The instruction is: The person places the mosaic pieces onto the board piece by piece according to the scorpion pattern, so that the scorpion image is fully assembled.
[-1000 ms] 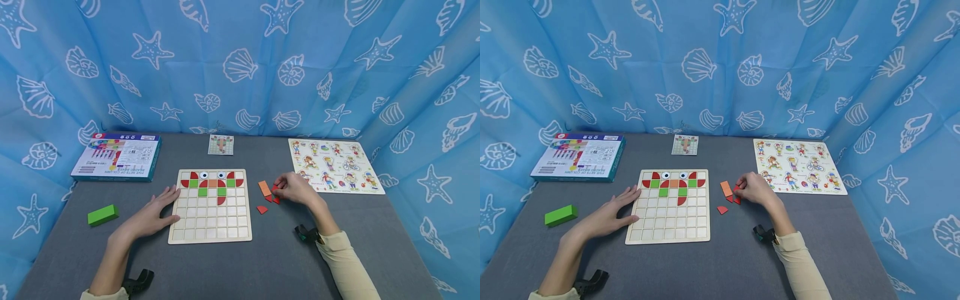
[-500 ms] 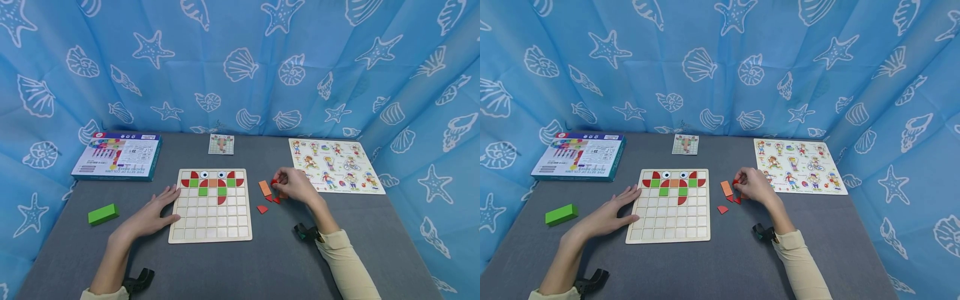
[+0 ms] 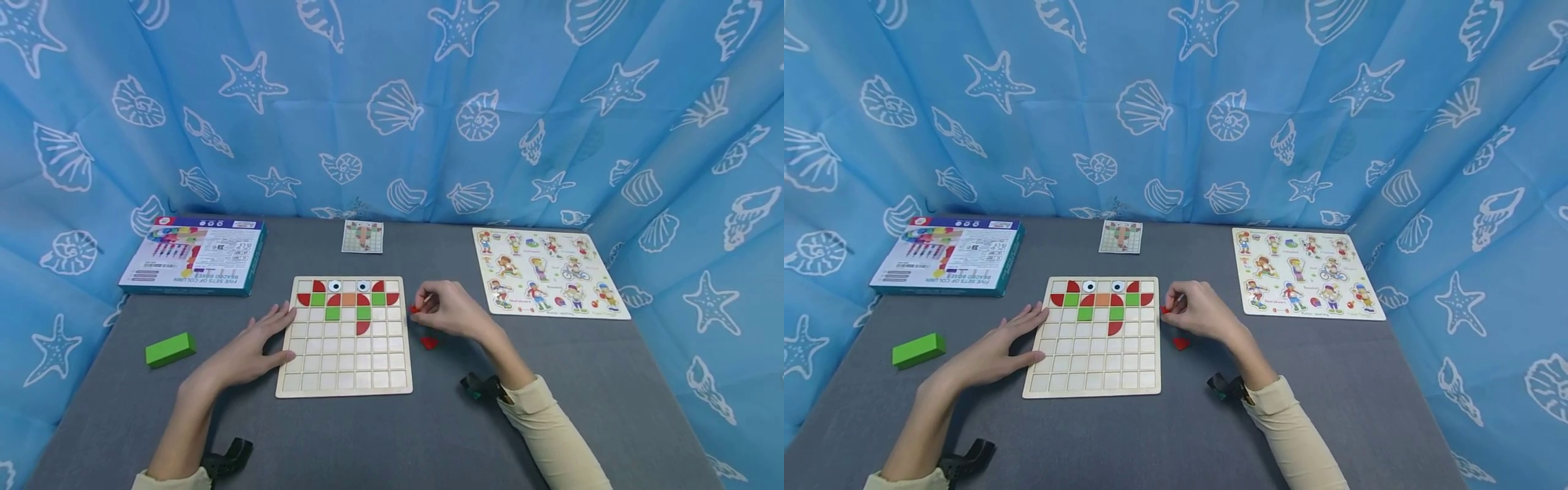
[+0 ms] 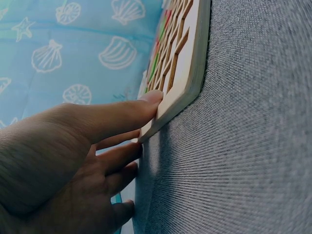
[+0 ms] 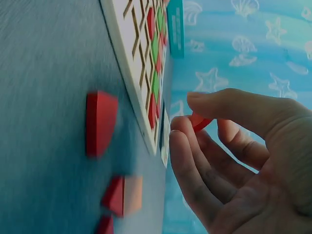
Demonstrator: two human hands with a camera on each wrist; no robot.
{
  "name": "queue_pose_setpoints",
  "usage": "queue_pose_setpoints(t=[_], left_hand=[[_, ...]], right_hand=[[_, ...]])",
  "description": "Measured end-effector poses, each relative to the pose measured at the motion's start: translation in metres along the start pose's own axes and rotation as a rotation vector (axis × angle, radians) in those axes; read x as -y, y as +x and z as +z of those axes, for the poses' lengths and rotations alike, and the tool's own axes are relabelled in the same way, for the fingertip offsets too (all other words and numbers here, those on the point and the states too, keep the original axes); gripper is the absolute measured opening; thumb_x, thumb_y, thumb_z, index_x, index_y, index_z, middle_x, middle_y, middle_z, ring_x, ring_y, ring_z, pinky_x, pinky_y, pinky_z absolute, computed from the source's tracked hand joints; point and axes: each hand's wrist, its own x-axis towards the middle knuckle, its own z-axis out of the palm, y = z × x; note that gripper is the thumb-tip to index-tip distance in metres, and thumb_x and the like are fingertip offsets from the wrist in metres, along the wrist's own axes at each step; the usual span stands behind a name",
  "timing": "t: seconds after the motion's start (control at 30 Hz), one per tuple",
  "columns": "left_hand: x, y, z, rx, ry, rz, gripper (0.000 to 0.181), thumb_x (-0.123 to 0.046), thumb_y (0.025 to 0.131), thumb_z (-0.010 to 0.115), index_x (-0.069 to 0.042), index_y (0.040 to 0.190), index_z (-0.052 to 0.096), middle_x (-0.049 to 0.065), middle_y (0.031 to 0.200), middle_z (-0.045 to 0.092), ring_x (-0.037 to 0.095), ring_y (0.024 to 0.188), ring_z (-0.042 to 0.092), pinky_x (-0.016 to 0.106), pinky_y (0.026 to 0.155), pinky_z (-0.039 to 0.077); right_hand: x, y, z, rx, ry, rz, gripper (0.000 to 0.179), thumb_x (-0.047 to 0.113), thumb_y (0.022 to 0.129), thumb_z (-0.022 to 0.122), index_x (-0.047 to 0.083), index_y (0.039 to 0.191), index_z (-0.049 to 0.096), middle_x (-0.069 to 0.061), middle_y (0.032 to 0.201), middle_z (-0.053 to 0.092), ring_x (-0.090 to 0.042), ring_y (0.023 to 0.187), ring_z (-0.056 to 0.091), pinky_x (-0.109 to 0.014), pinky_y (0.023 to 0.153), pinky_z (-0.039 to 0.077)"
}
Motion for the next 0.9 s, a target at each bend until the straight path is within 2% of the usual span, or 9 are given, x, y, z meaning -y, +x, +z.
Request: queue_pose_setpoints(t=[0.27,0.6,0.83,0.9], left_hand=[[0.0,-0.001,0.0,-0.002,-0.011,0.001,0.086,-0.031,0.101,0.077,-0.006,0.17,0.032,0.024,0.18,0.021,0.052,0.168,0.014,0.081,0.13,0.009],[0.0,0.0,0.001,-0.006,-0.004,-0.002,0.085,-0.031,0.101,0.077,-0.006,0.17,0.033,0.024,0.18,0.022,0.052,0.168,0.015,0.081,0.13,0.009],[-0.001,-0.001,0.001,-0.021,-0.006,0.012,0.085,-0.032,0.101,0.078,-0.005,0.169,0.035,0.025,0.179,0.024,0.053,0.167,0.017,0.081,0.129,0.011],[-0.001,-0.001,0.001,-0.021,-0.005,0.011,0.085,-0.032,0.101,0.077,-0.005,0.169,0.035,0.025,0.179,0.024,0.053,0.167,0.017,0.082,0.129,0.011]], right_hand=[[0.012,0.015,0.023,0.1,-0.024,-0.086,0.02,0.009,0.09,0.087,0.01,0.085,0.067,0.0,0.082,0.068,-0.006,0.072,0.066,-0.018,0.07,0.056],[0.026,0.029,0.047,0.152,-0.096,-0.125,0.015,0.009,0.093,0.083,0.016,0.086,0.072,0.004,0.085,0.074,-0.002,0.076,0.066,-0.02,0.073,0.055],[0.048,0.041,0.071,0.192,-0.069,-0.21,0.005,0.01,0.096,0.081,0.009,0.1,0.077,-0.001,0.088,0.075,-0.004,0.077,0.063,-0.017,0.072,0.053],[0.057,0.046,0.079,0.216,-0.062,-0.241,0.01,0.011,0.098,0.08,0.007,0.107,0.08,-0.003,0.093,0.078,-0.006,0.079,0.066,-0.016,0.073,0.054]])
